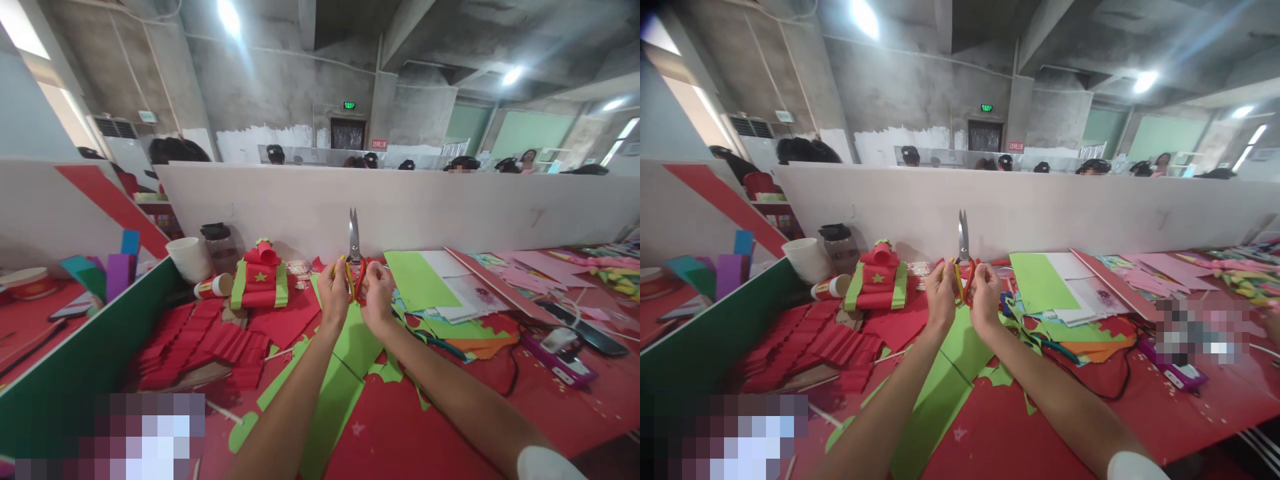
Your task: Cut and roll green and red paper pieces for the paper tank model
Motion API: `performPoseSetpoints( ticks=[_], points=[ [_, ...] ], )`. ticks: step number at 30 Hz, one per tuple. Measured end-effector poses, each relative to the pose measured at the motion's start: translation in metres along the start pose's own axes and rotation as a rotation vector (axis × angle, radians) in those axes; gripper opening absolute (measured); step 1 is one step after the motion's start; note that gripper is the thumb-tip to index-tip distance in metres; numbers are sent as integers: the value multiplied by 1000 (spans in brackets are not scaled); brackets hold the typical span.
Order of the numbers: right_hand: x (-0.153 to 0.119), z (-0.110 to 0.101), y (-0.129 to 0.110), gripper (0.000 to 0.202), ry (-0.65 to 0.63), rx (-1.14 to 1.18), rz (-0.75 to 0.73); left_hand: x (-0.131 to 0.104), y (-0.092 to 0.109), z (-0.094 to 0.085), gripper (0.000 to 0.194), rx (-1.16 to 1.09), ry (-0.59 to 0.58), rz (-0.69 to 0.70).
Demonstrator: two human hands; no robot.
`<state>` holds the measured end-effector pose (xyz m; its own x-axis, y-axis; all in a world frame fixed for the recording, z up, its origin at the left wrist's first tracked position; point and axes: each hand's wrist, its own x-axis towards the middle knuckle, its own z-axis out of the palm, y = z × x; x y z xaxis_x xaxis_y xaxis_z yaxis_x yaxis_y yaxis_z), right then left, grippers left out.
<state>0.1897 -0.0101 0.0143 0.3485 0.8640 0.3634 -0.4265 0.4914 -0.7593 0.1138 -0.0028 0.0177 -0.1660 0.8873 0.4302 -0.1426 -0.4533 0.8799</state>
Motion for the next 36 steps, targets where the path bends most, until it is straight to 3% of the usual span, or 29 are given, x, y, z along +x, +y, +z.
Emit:
performPoseSetpoints(
  ticks=[11,18,24,29,32,36],
  points=[
    [-14,-4,38,52,12,51,210,-12,-32,-27,35,185,95,80],
    [-7,-2,28,53,-129,70,289,-4,-25,-33,34,221,71,106],
    [-15,1,32,50,-77,86,287,-3,-26,-36,33,268,47,131],
    [-6,-14,42,44,-26,-220,86,-4,-33,-33,31,255,1,96],
    [5,-27,44,49,-188,-501,-24,-5,-37,-33,28,331,25,96],
    [9,-34,46,54,-302,-632,1,-5,-41,-38,30,478,63,107]
  ],
)
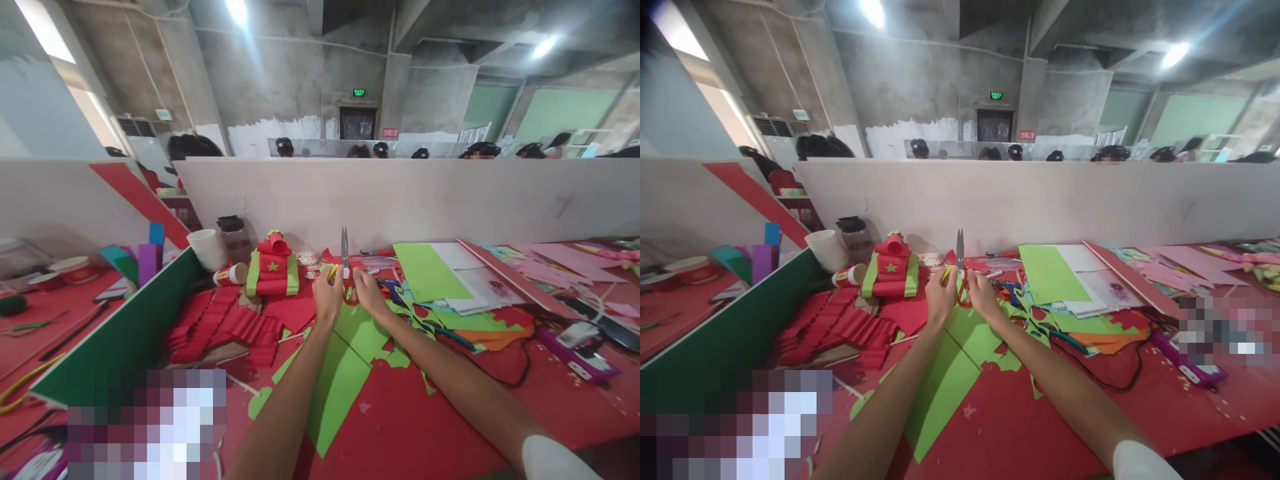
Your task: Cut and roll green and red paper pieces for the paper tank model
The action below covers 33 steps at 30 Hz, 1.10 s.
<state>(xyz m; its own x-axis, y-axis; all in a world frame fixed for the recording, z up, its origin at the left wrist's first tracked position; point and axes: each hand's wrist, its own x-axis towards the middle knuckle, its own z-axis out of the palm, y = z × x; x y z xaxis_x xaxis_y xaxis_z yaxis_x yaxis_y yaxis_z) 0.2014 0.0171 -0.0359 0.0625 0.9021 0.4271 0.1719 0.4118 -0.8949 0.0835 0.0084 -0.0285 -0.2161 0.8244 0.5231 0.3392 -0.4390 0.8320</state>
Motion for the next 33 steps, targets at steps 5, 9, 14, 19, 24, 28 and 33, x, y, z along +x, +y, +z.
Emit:
performPoseSetpoints(
  ticks=[5,9,14,19,24,28,33],
  points=[
    [-6,8,5,60,-40,30,97,4,-8,-2,31,112,23,50],
    [-12,16,8,60,-53,140,224,4,-12,-5,34,153,20,101],
    [-17,24,2,60,4,209,215,3,-10,-12,33,127,62,228],
    [-23,28,-10,59,28,250,190,2,-6,-16,30,74,80,282],
    [-28,29,-13,59,60,247,157,1,-9,-14,37,-74,91,210],
    [-25,26,-14,58,-33,268,179,5,-14,-14,45,-267,35,91],
    [-19,24,-14,55,-220,451,297,13,-12,-18,49,-447,-38,-71]
  ],
)
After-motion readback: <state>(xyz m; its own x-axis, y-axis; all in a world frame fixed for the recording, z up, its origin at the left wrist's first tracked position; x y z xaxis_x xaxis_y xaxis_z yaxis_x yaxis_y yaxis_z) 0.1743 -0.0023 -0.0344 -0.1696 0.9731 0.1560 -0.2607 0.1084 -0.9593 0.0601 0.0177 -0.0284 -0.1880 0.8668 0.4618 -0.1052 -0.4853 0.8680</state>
